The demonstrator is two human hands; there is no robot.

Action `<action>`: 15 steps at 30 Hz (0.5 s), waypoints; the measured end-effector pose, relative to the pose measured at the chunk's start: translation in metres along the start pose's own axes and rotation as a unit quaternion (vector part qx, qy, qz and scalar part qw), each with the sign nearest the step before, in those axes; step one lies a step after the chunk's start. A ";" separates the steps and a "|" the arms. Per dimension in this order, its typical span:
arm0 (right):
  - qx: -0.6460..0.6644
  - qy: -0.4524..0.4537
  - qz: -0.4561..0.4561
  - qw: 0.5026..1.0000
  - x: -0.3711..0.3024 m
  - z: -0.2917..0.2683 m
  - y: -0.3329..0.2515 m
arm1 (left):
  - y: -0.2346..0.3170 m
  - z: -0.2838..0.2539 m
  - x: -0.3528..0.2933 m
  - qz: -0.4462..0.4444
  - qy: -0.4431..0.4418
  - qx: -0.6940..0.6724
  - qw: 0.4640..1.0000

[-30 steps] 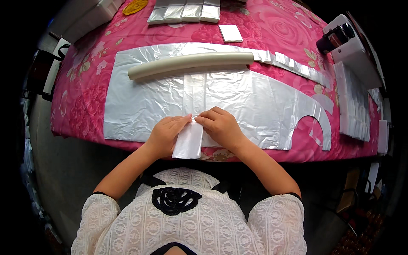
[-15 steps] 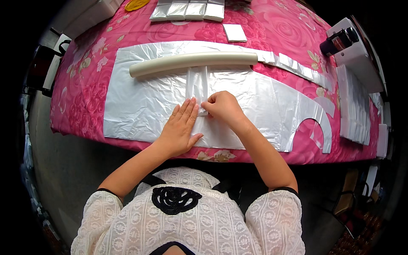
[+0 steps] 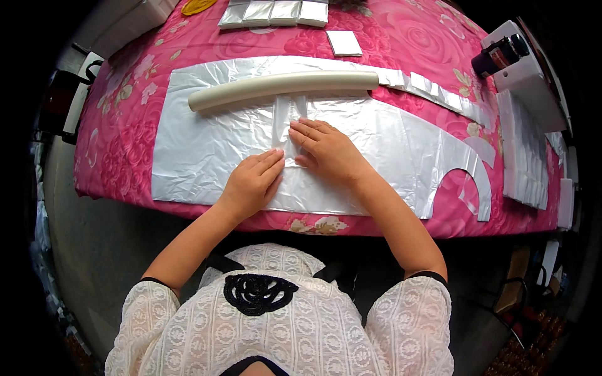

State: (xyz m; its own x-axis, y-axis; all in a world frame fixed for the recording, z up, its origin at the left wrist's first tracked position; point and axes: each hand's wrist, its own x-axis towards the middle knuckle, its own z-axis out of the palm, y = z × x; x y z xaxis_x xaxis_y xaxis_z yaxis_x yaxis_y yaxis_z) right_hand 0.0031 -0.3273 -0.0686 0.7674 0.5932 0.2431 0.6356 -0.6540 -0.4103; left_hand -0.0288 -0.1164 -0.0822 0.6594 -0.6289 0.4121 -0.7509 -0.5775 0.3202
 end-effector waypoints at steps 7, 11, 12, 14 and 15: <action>0.070 0.008 0.013 0.997 0.003 -0.007 0.007 | -0.009 0.000 0.014 0.004 0.019 -0.013 1.000; 0.043 0.054 -0.013 0.998 -0.004 0.002 0.002 | -0.004 -0.008 0.014 0.023 0.049 -0.106 0.993; 0.034 0.059 -0.025 0.997 -0.007 0.004 -0.001 | -0.003 -0.011 0.010 0.055 0.077 -0.125 0.988; 0.024 0.071 -0.050 0.996 -0.015 0.006 -0.019 | -0.001 -0.020 -0.002 0.096 0.033 -0.113 0.988; 0.026 0.076 -0.054 0.995 -0.020 0.008 -0.025 | 0.002 -0.025 -0.006 0.101 0.011 -0.116 0.988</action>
State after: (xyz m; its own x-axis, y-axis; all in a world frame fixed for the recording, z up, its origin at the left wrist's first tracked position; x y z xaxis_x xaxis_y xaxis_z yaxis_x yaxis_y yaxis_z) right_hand -0.0289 -0.3188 -0.0702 0.7011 0.5789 0.4162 0.7130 -0.5622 -0.4191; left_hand -0.0351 -0.1005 -0.0625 0.4962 -0.7066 0.5045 -0.8569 -0.3051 0.4155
